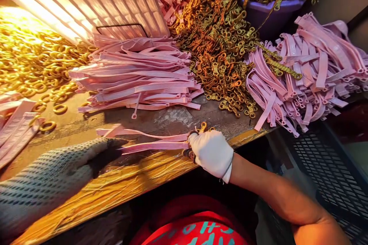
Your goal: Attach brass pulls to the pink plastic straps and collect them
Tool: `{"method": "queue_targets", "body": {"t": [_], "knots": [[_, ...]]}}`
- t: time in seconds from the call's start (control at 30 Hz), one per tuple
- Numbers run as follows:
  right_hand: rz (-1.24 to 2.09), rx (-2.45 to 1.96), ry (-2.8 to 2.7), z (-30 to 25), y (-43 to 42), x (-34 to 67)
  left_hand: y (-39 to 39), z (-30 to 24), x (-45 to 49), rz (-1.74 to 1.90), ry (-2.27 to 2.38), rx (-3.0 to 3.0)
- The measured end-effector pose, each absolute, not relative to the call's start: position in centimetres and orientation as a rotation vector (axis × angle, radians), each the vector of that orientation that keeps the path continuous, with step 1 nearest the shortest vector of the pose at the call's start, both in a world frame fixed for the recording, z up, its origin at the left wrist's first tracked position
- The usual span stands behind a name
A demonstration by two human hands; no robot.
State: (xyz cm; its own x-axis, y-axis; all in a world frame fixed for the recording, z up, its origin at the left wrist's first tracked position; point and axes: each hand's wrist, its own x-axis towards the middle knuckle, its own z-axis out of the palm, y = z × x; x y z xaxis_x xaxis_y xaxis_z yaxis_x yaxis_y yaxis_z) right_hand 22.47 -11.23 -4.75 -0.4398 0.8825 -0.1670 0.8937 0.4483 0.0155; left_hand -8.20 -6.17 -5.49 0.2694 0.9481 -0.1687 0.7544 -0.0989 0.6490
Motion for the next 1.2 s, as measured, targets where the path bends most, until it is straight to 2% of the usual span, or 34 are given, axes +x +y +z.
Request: {"method": "queue_targets", "body": {"t": [0.1,0.2,0.33,0.43,0.6,0.73,0.87,1.07,1.2], "knots": [[0.021,1.658,2.621,-4.4,-9.7,23.9,-6.4,-5.3,-7.2,0.47,1.652,1.898],[0.131,1.885,2.506,-4.4,-6.4,25.9,-7.5,-5.3,-4.7,0.609,1.676,1.452],[0.305,1.884,2.256,-5.6,-1.8,27.1,-7.6,-5.4,-1.3,0.648,1.156,0.546],[0.326,1.874,2.207,-6.4,-0.2,27.1,-7.3,-5.8,-0.2,0.615,0.871,0.365],[0.2,1.961,2.229,-6.7,-0.7,27.8,-8.0,-6.1,-0.1,0.612,0.866,0.433],[0.105,2.005,2.635,-6.2,-3.7,27.1,-8.4,-6.2,0.2,0.605,0.914,0.515],[-0.215,1.618,3.076,-5.0,-7.5,23.5,-8.6,-6.2,0.9,0.524,0.818,0.558],[-0.608,1.302,3.121,-4.6,-9.2,20.4,-9.3,-6.2,1.3,0.314,0.587,0.581],[-0.603,1.248,3.196,-5.2,-9.8,21.6,-9.9,-6.7,1.7,0.336,0.611,0.61]]}}
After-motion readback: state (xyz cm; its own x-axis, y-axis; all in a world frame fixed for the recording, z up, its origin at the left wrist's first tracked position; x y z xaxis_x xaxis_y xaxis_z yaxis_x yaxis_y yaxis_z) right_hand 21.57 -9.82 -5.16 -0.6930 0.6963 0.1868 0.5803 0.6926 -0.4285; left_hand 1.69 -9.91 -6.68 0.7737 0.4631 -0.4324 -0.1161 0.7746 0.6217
